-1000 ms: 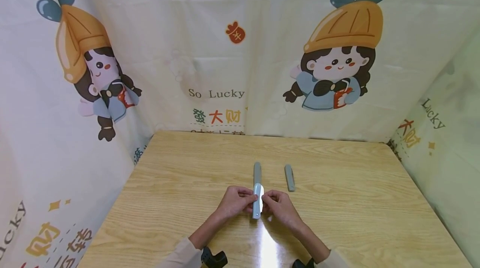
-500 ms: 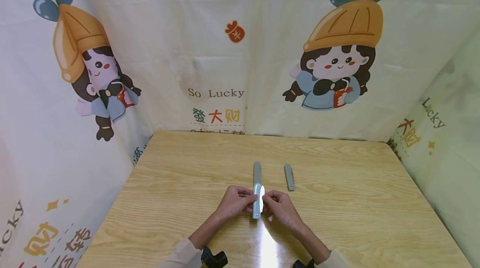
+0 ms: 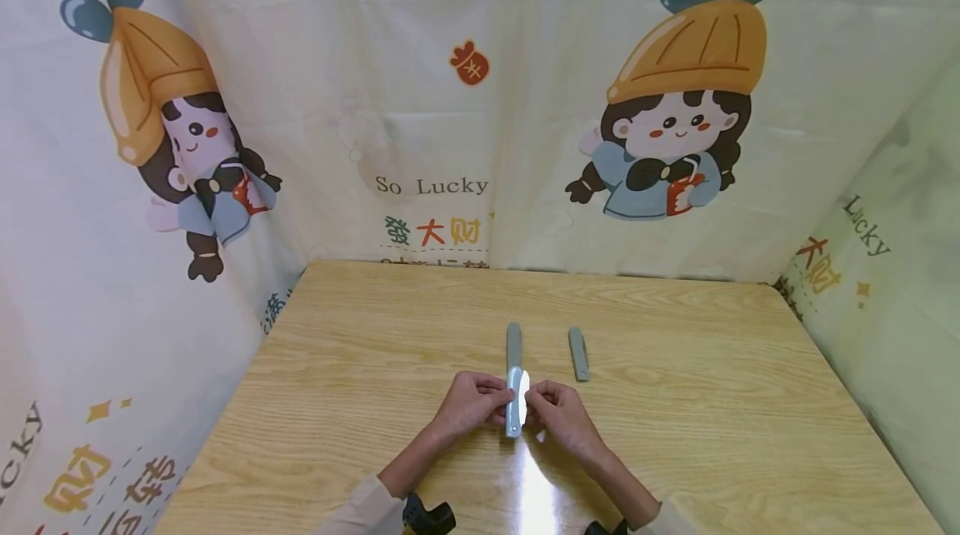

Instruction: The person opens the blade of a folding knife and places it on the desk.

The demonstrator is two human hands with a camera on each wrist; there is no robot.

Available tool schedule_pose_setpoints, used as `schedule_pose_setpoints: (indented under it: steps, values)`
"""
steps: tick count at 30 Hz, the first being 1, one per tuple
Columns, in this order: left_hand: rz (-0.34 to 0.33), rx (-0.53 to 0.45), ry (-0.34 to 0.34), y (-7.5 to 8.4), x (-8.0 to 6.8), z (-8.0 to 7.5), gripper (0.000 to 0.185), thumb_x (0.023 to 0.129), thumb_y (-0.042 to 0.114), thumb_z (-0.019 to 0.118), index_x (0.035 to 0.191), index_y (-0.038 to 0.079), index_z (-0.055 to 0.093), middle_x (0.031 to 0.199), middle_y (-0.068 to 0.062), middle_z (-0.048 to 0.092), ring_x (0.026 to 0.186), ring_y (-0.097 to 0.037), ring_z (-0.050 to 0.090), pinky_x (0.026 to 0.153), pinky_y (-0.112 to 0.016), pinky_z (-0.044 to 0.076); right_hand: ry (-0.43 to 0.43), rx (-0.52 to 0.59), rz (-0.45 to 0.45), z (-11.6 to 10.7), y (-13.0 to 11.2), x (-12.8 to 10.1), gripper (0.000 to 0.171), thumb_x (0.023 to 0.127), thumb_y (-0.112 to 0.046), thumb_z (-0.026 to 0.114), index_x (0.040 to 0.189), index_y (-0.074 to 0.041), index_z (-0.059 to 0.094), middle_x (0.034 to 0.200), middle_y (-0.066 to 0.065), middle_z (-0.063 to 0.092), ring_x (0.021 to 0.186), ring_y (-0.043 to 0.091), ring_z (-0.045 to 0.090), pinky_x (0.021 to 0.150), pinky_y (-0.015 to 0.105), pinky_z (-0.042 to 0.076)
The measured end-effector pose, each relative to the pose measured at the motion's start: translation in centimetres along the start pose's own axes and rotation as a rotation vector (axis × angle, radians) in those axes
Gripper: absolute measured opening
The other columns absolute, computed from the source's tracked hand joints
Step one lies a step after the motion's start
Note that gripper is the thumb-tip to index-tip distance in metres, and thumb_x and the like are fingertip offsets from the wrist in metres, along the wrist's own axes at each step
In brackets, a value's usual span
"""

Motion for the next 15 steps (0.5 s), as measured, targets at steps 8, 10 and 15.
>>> schedule_pose_setpoints:
  steps: [8,10,15]
  values:
    - [-0.005,-0.021,0.003,-0.06,-0.08,0.15,0.019,0.094,0.000,0.069,0.102,-0.017,0.067,0.085,-0.018,0.072,0.067,-0.017,0.068,0.061,-0.035,0.060,0.003,-0.011,0.003,0.06,-0.03,-0.09,0.018,0.098,-0.009,0.057,0.094,0.007,0.065,0.075,0.007,0.062,0.070,0.016,0.059,0.062,0.025,0.050]
    - [-0.009,-0.031,0.004,-0.07,-0.09,0.22,0.019,0.094,0.000,0.069,0.102,-0.017,0.067,0.084,-0.018,0.072,0.066,-0.017,0.068,0.060,-0.033,0.060,0.001,-0.009,0.005,0.09,0.00,-0.11,0.017,0.098,-0.009,0.057,0.094,0.006,0.064,0.075,0.007,0.062,0.070,0.016,0.059,0.062,0.025,0.050]
    - [-0.019,-0.037,0.008,-0.13,-0.13,0.30,0.019,0.094,0.000,0.068,0.102,-0.017,0.067,0.084,-0.018,0.072,0.066,-0.016,0.067,0.059,-0.032,0.060,0.004,0.000,0.002,0.14,0.03,-0.14,0.018,0.098,-0.008,0.057,0.094,0.007,0.064,0.074,0.005,0.062,0.070,0.015,0.059,0.062,0.025,0.051]
Point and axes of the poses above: each hand's wrist, its own x-axis towards the middle knuckle, its own z-axis out of the palm, y = z × x, the point moved 8 cm from there along x, towards the middle knuckle
